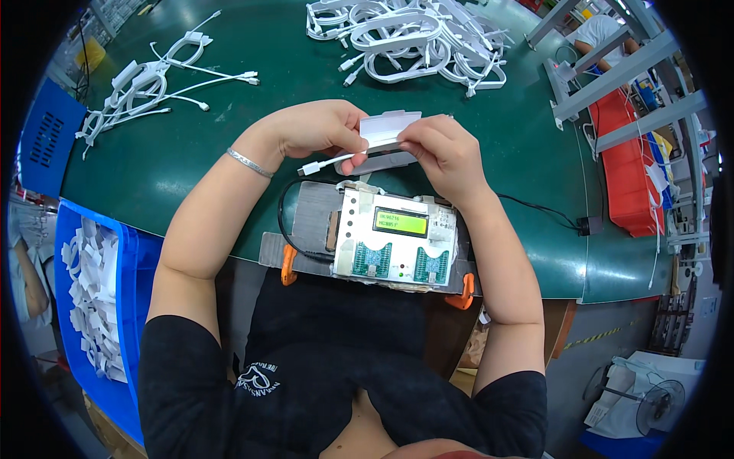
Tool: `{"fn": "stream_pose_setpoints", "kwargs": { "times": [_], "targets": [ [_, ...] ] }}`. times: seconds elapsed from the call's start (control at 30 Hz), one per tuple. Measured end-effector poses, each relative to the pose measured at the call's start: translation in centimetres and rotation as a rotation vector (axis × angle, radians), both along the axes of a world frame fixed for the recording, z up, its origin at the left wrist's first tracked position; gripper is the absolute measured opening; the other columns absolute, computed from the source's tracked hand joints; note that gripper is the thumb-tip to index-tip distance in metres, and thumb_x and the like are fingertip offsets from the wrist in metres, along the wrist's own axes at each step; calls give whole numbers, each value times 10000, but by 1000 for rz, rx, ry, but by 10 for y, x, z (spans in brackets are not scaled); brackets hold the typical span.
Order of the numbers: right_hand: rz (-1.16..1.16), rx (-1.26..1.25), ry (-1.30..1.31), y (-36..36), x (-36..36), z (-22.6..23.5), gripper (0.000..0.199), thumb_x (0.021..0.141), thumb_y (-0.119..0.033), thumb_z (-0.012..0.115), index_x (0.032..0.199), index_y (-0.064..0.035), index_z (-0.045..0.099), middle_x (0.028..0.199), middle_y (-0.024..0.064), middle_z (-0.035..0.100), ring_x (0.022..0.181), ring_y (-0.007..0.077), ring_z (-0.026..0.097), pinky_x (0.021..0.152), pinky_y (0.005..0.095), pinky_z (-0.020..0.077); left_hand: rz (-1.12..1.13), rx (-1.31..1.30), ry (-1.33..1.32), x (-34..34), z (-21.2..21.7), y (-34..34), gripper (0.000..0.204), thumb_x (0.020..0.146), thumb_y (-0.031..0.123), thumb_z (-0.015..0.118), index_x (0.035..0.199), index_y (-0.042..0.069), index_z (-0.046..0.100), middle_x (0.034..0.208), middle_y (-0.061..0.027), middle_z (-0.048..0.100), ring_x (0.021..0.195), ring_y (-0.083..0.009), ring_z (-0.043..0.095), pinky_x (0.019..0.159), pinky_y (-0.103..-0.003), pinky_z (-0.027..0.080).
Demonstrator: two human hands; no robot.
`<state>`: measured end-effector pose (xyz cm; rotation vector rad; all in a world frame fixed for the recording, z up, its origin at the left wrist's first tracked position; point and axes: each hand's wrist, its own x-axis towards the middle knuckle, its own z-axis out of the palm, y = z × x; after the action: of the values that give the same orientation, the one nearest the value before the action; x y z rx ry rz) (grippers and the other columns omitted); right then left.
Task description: Test white power cables using a digital testing machine on a factory assembly line.
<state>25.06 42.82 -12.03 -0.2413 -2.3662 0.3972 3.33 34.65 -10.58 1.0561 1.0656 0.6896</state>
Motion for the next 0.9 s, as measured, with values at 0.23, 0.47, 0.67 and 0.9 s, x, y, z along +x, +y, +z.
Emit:
{"fn": "stream_pose_setpoints", "kwargs": {
  "times": [0.23, 0.47, 0.67, 0.9],
  "targets": [
    [38, 184, -112, 4, -2, 1, 345, 723, -87, 702, 1048, -201, 678, 1264, 76, 498, 905, 240, 570, 796, 322, 469, 28, 106, -110, 3, -1, -16, 202, 808, 51, 541, 994, -27, 557, 861, -117, 668, 634, -136, 658, 583, -199, 492],
    [70, -291, 46, -4, -3, -1, 321, 748, -111, 696, 1067, -115, 663, 1185, 95, 572, 948, 188, 581, 763, 269, 470, 238, 210, 288, 13, -4, -11, 217, 797, 83, 564, 947, -34, 669, 768, -102, 667, 592, -114, 622, 540, -213, 459],
    [-114, -463, -4, 2, 0, -4, 176, 779, -122, 681, 937, -46, 694, 811, 101, 682, 669, 148, 642, 603, 252, 494, 332, 597, 682, 22, 1, -15, 212, 785, 77, 589, 962, 21, 692, 714, -71, 643, 639, -108, 567, 572, -249, 433],
    [-182, -522, -208, 12, -8, -17, 155, 812, -141, 655, 905, -24, 696, 819, 71, 673, 703, 125, 612, 634, 241, 478, 233, 889, 1075, 25, -31, 4, 166, 795, 177, 614, 827, 30, 682, 783, -122, 634, 738, -269, 600, 674, -343, 476]
  ]
}}
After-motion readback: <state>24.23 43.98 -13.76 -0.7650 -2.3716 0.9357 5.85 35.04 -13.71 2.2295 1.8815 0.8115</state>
